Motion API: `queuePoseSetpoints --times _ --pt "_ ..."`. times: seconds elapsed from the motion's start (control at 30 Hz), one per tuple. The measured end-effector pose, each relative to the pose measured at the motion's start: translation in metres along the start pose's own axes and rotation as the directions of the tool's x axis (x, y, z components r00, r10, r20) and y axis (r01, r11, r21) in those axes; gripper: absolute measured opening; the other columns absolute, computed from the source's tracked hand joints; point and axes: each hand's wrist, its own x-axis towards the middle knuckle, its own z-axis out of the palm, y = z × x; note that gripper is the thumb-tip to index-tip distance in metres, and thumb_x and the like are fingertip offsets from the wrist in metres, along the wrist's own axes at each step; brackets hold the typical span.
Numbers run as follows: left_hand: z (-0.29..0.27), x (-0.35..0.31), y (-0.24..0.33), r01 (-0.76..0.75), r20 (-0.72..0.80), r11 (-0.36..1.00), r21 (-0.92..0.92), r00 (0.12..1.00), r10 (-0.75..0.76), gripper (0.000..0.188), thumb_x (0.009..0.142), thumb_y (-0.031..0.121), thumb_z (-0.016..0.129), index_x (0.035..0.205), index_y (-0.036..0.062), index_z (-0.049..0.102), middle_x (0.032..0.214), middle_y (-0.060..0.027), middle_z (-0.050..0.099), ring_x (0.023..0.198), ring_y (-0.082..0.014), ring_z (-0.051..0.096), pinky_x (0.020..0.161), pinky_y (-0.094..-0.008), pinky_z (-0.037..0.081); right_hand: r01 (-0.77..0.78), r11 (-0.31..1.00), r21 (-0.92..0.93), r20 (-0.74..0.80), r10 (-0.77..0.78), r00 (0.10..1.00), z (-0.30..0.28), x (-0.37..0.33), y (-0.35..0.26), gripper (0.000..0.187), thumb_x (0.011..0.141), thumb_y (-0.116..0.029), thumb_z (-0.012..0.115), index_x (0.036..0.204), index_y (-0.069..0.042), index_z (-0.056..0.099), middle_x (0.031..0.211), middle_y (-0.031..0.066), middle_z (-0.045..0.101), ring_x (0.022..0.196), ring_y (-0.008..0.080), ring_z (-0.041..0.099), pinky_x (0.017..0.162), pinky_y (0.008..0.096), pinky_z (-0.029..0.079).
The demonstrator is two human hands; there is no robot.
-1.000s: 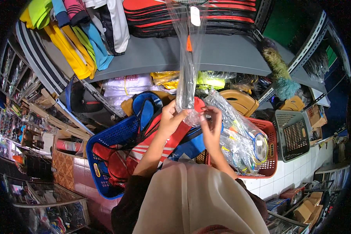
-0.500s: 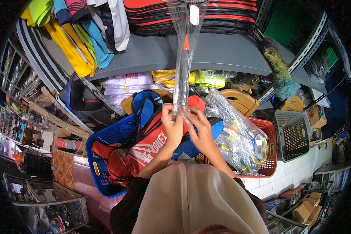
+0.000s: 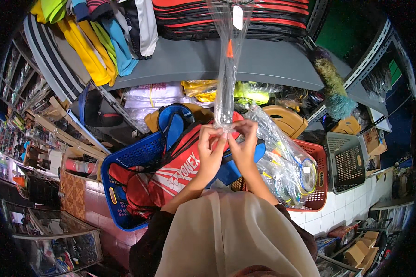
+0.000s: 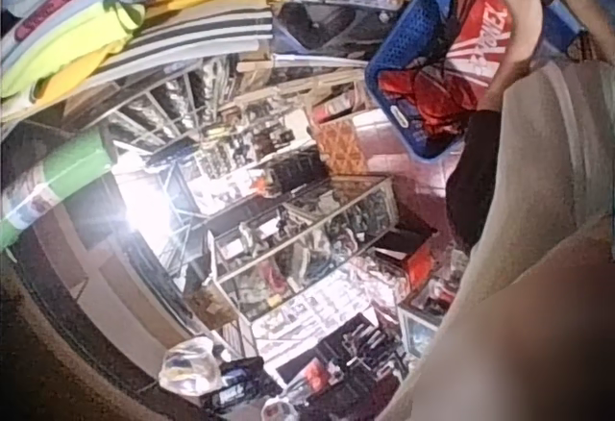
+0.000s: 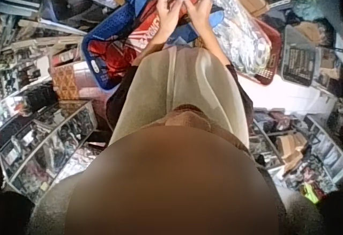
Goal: Packing badminton rackets into protective bags and plastic covers.
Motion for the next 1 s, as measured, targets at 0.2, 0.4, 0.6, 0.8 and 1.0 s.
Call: queuePoseSetpoints --times 0.2,0.4,0.6,0.8,1.0 --pt "-0.006 0.017 -0.005 0.013 -0.024 0.998 -0.055 1.0 -0.014 0.035 0.079 -0.005 0.063 0.105 0.0036 0.04 0.095 -0.0068 0.051 0.09 -0.0118 0.051 0.079 -0.024 0.044 -0.005 0.977 -0.211 0.257 0.06 0.965 -0.015 0.008 -0.007 0.012 0.075 0.006 0.063 0.083 0.003 0.054 0.082 0.0129 0.06 0.078 0.023 0.063 0.071 0.0293 0.049" --pt "-0.003 0.021 0.002 -0.197 -0.112 0.962 0.19 0.969 0.22 0.032 0.071 -0.009 0.068 0.097 -0.0031 0.05 0.093 -0.0101 0.055 0.084 -0.0142 0.059 0.067 -0.0252 0.052 0.053 0.997 -0.057 0.365 -0.028 0.93 -0.023 0.003 0.001 0.013 0.079 0.006 0.06 0.093 0.005 0.06 0.09 0.0131 0.061 0.087 0.02 0.062 0.077 0.0275 0.05" --pt "-0.007 0.022 -0.001 -0.304 -0.076 0.919 0.252 0.94 0.332 0.025 0.072 -0.009 0.067 0.093 -0.0043 0.053 0.093 -0.0134 0.058 0.079 -0.0173 0.062 0.065 -0.0247 0.051 -0.306 0.933 0.191 0.306 0.24 0.921 -0.012 0.009 -0.002 0.032 0.08 0.005 0.064 0.11 0.001 0.054 0.101 0.0058 0.057 0.093 0.0125 0.057 0.082 0.0262 0.049" --pt "-0.017 0.021 0.009 -0.206 0.026 0.944 0.258 0.978 0.206 0.019 0.074 -0.008 0.065 0.091 -0.0039 0.056 0.095 -0.0127 0.06 0.08 -0.0168 0.062 0.064 -0.024 0.05 -0.447 0.864 0.229 0.425 0.325 0.845 -0.02 0.015 0.001 0.019 0.082 0.003 0.063 0.1 0.001 0.058 0.087 0.0013 0.059 0.084 0.0095 0.058 0.078 0.0234 0.048" --pt "-0.01 0.024 0.039 -0.326 0.133 0.862 0.387 0.945 0.298 0.02 0.072 -0.008 0.066 0.089 -0.003 0.057 0.091 -0.0118 0.06 0.08 -0.0185 0.062 0.066 -0.0264 0.053 -0.31 0.934 0.178 0.301 0.248 0.921 -0.022 0.012 0.005 0.011 0.078 0.001 0.065 0.083 0.001 0.056 0.079 0.0027 0.06 0.074 0.0085 0.056 0.067 0.0233 0.044"
